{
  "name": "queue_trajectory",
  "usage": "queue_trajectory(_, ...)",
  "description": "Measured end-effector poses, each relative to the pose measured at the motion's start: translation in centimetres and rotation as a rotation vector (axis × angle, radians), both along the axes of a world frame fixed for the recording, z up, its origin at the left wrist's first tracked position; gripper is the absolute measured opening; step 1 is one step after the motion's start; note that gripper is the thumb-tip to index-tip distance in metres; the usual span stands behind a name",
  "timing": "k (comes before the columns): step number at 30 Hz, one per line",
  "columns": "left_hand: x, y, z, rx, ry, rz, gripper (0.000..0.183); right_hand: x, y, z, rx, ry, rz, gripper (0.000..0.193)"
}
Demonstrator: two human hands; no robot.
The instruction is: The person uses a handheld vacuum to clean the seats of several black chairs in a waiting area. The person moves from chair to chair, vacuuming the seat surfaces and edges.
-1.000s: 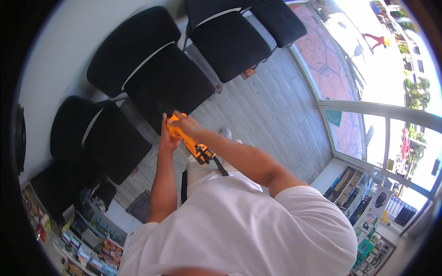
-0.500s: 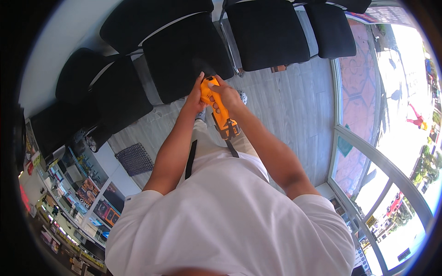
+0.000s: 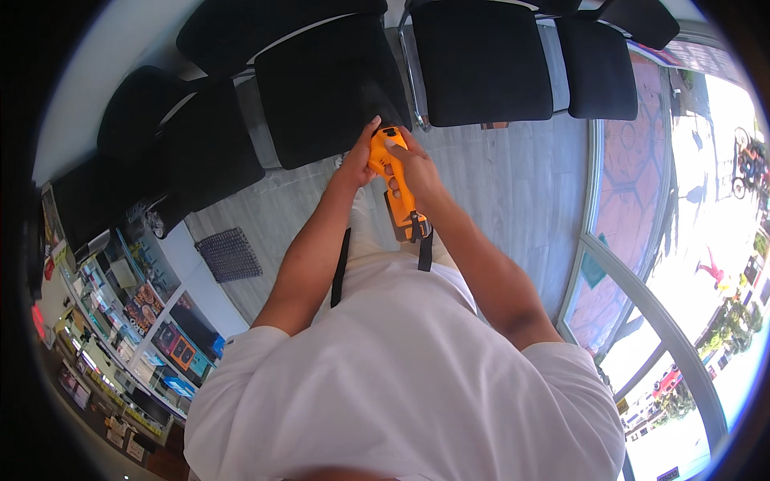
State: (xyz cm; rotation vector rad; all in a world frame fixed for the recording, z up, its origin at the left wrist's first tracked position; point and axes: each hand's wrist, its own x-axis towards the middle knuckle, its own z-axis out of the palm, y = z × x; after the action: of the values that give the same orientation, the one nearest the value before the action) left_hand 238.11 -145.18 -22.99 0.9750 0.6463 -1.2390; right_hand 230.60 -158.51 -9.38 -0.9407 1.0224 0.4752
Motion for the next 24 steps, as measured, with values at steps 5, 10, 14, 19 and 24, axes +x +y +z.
queue_trajectory(5, 0.6, 2.9, -1.1, 0.015, -0.036, -0.100, 0.075, 0.5, 3.8, 0.1, -0.002, 0.112, -0.024, 0.065)
queue_trajectory(10, 2.0, 6.2, -0.3, 0.015, -0.053, -0.080, 0.078, 2.6, 8.0, 1.0, -0.043, 0.123, 0.022, 0.066)
queue_trajectory(14, 4.9, 9.1, 0.8, 0.042, -0.049, -0.091, 0.081, 5.5, 11.8, 0.7, -0.056, 0.109, 0.013, 0.064)
queue_trajectory(19, 6.8, 14.2, 1.2, 0.069, -0.058, 0.046, 0.080, 8.4, 15.7, 0.0, -0.077, 0.097, 0.198, 0.088)
queue_trajectory(24, 8.9, 18.6, 0.6, 0.123, -0.078, 0.125, 0.082, 11.6, 19.1, -0.2, -0.052, 0.105, 0.291, 0.088)
